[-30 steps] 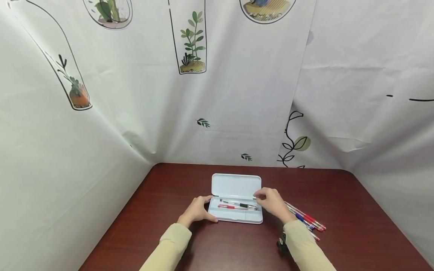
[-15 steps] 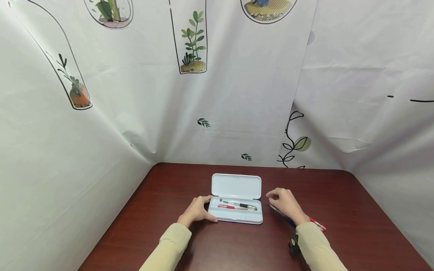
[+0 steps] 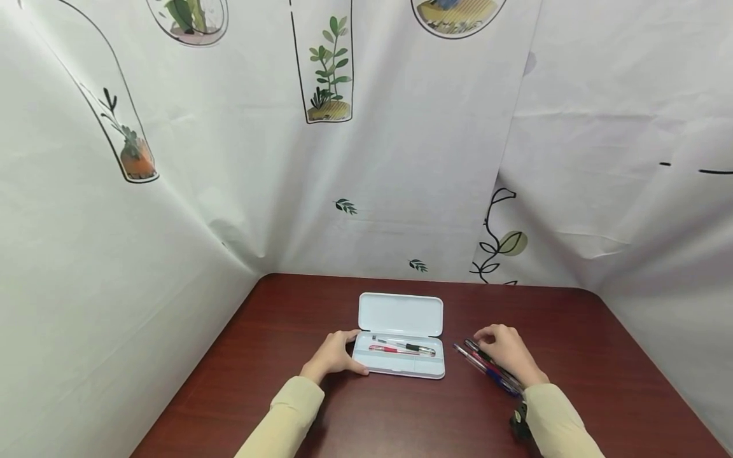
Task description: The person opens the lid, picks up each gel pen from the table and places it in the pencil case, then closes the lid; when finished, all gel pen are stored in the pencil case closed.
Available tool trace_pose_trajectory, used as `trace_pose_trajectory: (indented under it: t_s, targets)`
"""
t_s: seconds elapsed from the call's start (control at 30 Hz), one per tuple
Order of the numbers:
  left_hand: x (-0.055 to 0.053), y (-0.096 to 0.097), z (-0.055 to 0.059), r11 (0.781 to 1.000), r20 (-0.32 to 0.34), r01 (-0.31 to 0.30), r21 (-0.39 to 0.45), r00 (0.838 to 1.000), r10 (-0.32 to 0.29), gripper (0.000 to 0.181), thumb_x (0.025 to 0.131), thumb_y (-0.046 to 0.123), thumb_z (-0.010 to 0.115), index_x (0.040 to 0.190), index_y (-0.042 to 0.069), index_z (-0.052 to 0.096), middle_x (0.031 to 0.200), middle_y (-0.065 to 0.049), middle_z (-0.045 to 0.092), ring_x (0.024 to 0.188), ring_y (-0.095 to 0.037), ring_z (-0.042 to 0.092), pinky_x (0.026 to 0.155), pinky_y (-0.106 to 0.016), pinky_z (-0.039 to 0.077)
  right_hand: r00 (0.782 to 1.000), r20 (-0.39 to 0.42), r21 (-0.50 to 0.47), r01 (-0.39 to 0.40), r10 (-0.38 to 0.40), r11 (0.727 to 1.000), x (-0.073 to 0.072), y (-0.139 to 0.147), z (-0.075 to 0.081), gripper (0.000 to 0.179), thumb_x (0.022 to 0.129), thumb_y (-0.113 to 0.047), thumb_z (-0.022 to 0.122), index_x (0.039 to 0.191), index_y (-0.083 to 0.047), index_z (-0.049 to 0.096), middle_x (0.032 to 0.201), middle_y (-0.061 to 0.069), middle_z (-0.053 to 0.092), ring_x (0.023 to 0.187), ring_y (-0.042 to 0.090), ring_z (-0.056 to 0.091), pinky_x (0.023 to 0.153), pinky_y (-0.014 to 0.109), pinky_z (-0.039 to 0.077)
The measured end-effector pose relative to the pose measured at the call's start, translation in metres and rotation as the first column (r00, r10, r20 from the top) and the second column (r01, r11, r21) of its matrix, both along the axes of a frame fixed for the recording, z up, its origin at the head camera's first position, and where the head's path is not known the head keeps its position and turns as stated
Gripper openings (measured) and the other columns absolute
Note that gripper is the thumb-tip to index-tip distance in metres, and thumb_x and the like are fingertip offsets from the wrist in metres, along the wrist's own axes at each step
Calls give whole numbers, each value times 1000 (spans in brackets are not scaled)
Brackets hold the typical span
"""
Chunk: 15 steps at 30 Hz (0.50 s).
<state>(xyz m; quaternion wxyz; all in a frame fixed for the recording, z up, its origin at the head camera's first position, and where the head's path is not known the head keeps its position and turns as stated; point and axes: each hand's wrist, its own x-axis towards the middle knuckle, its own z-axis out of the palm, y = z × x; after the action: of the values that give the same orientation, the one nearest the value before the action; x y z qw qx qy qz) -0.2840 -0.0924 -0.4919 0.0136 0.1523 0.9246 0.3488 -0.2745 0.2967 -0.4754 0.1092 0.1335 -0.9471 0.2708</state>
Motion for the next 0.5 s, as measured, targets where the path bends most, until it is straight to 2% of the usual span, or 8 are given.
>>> trace_pose_trajectory:
  t_s: [0.3,0.5]
  targets:
    - [0,1,0,1000,2,-3,5,1000,3,90,54,27,97,131,0,60,125,-17,65,116,-30,59,98,-44,49,992,120,-32,33,-29,999,12,15,-1,13,87,-6,68,98,-4,75,84,2,66,62,8,47,57,24,41]
    - [0,1,2,1000,1,-7,2,1000,7,90,54,27,97,131,-1,60,125,-18,65,116,-31,59,99,-45,49,992,119,9,44,-44,999,14,27,-1,14,85,-6,68,98,-2,75,88,6,70,71,12,53,62,26,48]
